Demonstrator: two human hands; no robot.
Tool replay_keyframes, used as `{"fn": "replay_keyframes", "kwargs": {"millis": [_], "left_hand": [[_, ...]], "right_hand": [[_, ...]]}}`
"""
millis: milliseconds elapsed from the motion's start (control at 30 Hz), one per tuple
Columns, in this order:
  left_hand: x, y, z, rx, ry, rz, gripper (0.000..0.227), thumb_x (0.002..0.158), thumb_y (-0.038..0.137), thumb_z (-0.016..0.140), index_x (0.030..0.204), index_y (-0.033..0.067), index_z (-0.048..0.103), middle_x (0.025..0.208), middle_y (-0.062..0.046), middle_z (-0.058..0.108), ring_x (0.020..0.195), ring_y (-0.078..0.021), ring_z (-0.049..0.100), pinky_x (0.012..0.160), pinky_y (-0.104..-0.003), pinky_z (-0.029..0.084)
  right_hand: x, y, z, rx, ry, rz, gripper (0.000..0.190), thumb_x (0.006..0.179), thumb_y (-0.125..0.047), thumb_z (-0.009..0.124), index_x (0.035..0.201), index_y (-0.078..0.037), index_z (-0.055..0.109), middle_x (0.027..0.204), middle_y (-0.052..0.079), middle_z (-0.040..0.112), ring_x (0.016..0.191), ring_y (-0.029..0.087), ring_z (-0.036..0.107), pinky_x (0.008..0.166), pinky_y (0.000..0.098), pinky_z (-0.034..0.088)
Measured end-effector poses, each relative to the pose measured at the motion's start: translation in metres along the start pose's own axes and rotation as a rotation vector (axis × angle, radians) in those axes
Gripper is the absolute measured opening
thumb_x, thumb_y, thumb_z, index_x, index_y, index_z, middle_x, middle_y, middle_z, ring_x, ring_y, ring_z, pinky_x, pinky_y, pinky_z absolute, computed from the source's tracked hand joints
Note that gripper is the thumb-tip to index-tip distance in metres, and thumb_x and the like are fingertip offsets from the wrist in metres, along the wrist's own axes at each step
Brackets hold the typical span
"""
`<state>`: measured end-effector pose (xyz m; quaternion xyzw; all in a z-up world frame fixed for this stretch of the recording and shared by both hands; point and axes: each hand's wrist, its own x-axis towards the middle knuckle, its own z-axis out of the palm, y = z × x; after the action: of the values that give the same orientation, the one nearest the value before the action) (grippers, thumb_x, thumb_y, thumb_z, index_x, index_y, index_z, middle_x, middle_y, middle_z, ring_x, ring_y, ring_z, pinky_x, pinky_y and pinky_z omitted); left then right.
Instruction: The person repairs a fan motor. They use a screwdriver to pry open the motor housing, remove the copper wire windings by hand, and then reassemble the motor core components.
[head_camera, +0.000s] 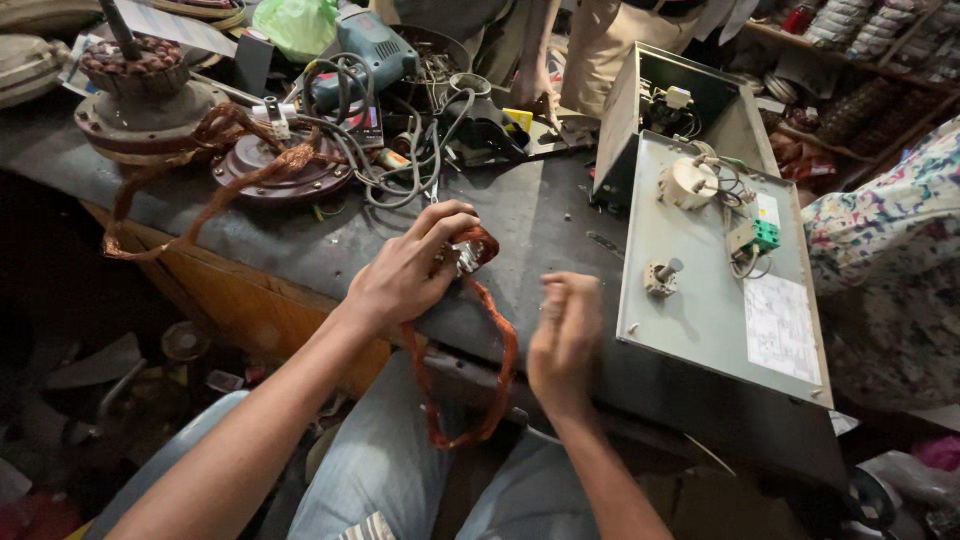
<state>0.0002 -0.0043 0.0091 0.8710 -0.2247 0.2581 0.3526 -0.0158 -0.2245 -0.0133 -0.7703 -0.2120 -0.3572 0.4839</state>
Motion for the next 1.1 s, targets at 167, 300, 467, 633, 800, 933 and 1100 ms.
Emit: {"fn": "replay_keyframes", "kwargs": {"millis": [167,300,467,633,800,933,1100], "left_hand": [[-0.002,-0.003,0.004,0.043,-0.031,-0.048,0.051,0.087,0.009,0.070,0.134,0.0215,0.055,0.142,-0.019,0.048,0.103,-0.0442,0.065,0.087,-0.050,0.054],[-0.004,-0.011,0.006,-0.029,0.000,0.022,0.056,0.088,0.005,0.067,0.139,0.0192,0.052,0.121,-0.017,0.063,0.104,-0.0423,0.066,0.087,-0.046,0.055],[-0.002,-0.018,0.005,-0.052,-0.008,0.077,0.057,0.087,0.003,0.066,0.140,0.0164,0.050,0.115,-0.018,0.064,0.104,-0.0426,0.065,0.088,-0.047,0.054],[-0.001,-0.012,0.001,-0.111,-0.035,0.031,0.059,0.087,0.002,0.065,0.142,0.0160,0.049,0.120,-0.018,0.063,0.107,-0.0416,0.065,0.089,-0.046,0.054],[-0.001,-0.011,0.000,-0.133,-0.030,0.032,0.061,0.085,-0.001,0.058,0.143,0.0154,0.049,0.124,-0.019,0.060,0.112,-0.0398,0.065,0.093,-0.043,0.054],[0.000,-0.014,0.003,-0.124,-0.014,0.103,0.064,0.083,-0.003,0.057,0.144,0.0135,0.048,0.128,-0.020,0.059,0.114,-0.0427,0.063,0.095,-0.044,0.053],[-0.001,-0.013,0.000,-0.086,-0.041,0.021,0.063,0.088,0.003,0.063,0.147,0.0153,0.046,0.125,-0.018,0.060,0.108,-0.0415,0.065,0.091,-0.043,0.054]], "right_hand": [[0.011,-0.022,0.012,-0.056,-0.358,-0.227,0.015,0.102,-0.018,0.059,0.108,-0.005,0.065,0.102,0.014,0.065,0.094,0.035,0.068,0.079,0.0441,0.053],[0.022,-0.026,0.024,-0.153,-0.458,-0.113,0.019,0.094,-0.018,0.065,0.109,-0.008,0.067,0.102,0.016,0.066,0.086,0.040,0.068,0.071,0.0490,0.053],[0.035,-0.017,0.034,-0.354,-0.519,-0.086,0.016,0.094,-0.019,0.066,0.107,-0.010,0.069,0.089,0.016,0.070,0.081,0.043,0.068,0.068,0.0534,0.052],[0.037,-0.014,0.047,-0.456,-0.444,-0.175,0.018,0.088,-0.018,0.069,0.105,-0.013,0.069,0.074,0.012,0.071,0.069,0.036,0.072,0.061,0.0502,0.054],[0.035,-0.012,0.054,-0.559,-0.441,-0.226,0.017,0.086,-0.017,0.069,0.103,-0.015,0.069,0.071,0.010,0.072,0.065,0.034,0.072,0.059,0.0488,0.054],[0.035,-0.010,0.058,-0.662,-0.427,-0.294,0.028,0.082,-0.010,0.067,0.109,-0.018,0.071,0.069,0.008,0.072,0.064,0.031,0.072,0.059,0.0460,0.055],[0.039,-0.006,0.058,-0.663,-0.459,-0.323,0.017,0.085,-0.014,0.069,0.101,-0.018,0.071,0.068,0.008,0.072,0.061,0.030,0.072,0.054,0.0444,0.054]]}}
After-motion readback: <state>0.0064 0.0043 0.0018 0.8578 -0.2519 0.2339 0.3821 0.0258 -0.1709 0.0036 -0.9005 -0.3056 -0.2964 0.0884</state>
